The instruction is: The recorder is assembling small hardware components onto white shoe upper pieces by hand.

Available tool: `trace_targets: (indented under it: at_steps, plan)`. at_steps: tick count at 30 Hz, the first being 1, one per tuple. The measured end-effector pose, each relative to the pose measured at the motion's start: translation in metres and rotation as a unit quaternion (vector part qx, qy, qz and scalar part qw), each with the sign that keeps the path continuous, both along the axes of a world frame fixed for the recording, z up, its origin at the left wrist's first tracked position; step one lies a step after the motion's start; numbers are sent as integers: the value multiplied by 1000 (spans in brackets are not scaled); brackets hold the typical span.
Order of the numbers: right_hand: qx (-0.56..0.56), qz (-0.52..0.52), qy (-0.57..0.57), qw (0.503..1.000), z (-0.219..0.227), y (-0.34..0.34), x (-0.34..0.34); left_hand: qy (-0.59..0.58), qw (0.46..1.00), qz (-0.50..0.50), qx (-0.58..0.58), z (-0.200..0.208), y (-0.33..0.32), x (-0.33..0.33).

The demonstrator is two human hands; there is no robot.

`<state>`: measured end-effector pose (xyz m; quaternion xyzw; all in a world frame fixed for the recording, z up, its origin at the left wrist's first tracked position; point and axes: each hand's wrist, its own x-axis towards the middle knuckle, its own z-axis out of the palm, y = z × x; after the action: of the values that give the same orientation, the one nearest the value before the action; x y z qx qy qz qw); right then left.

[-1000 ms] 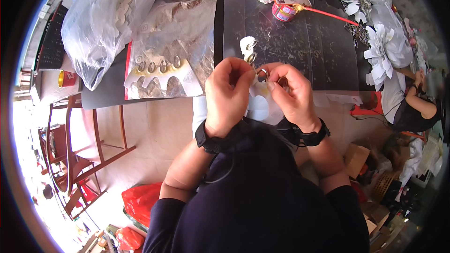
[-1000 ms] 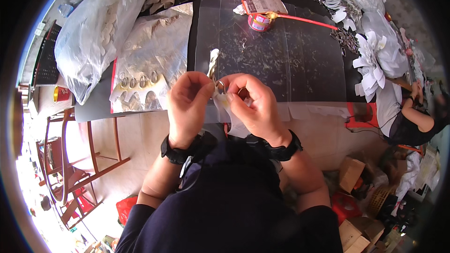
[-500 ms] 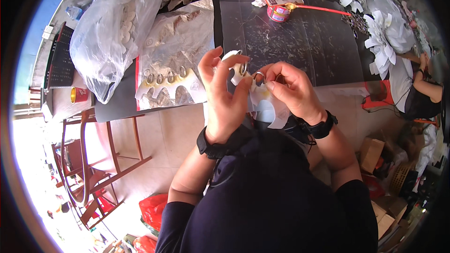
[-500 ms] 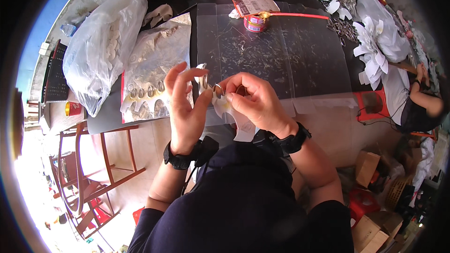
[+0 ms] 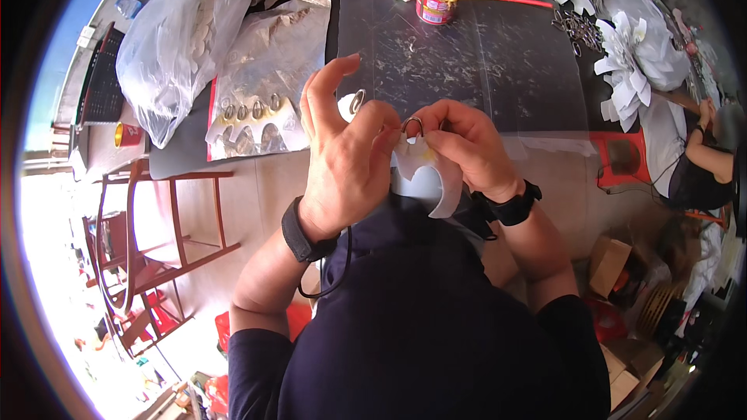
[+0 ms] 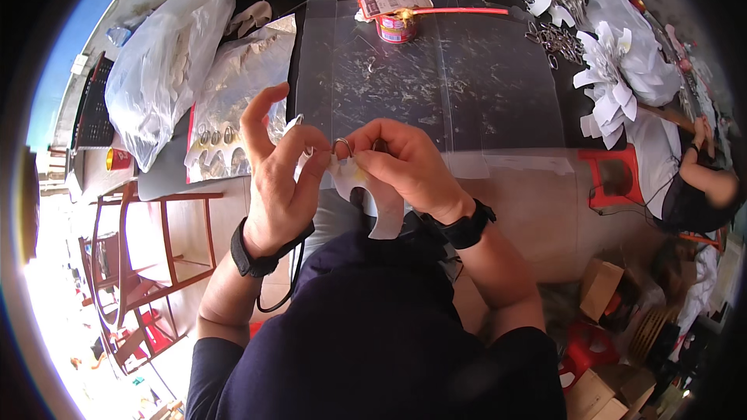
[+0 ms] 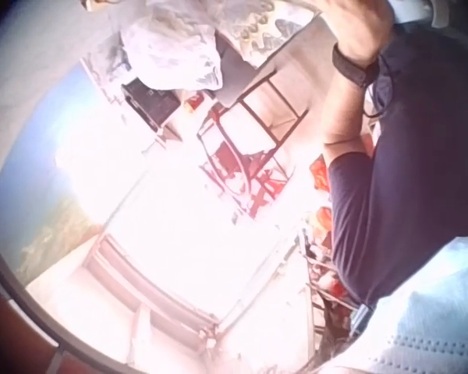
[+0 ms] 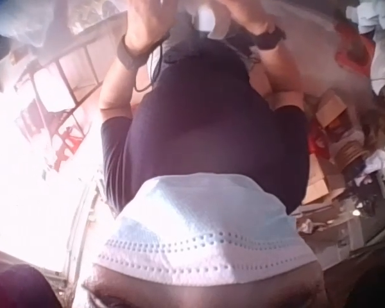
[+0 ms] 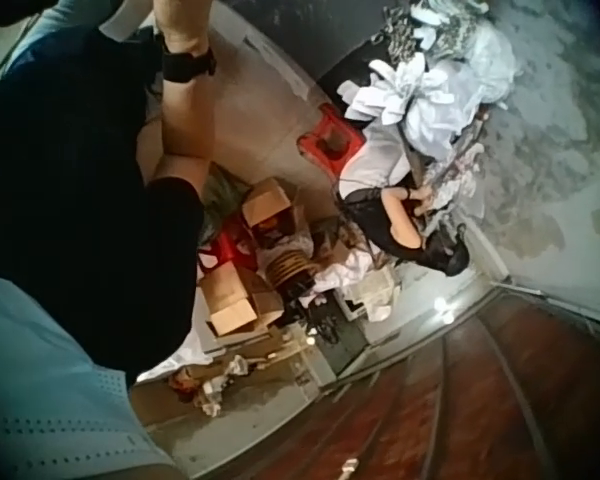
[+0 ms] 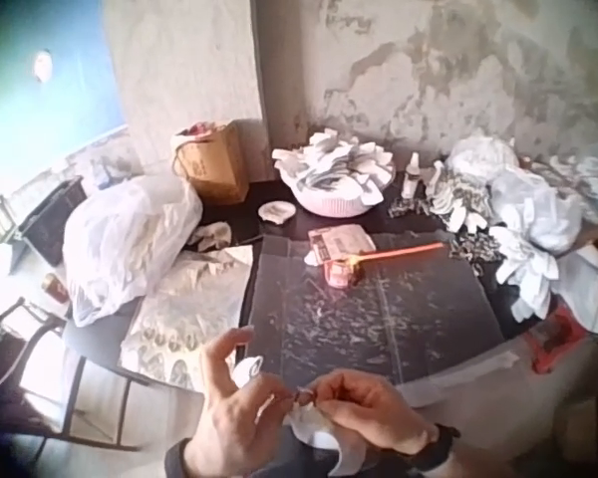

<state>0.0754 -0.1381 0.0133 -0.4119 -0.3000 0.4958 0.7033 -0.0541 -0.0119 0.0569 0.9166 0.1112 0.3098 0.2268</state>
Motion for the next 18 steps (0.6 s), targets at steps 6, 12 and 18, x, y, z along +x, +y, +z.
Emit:
trace_targets:
  at_steps: [6,12,18]
  plan:
    - [-67,-29,-291,954,19,-9,9,16,999,11,44,-1,-16,4]
    - [-12,-125,-476,870,11,2,-7,-9,998,48,28,-15,-23,-6]
    - [-60,-165,-520,836,0,13,-22,-57,995,83,1,-38,-11,-8]
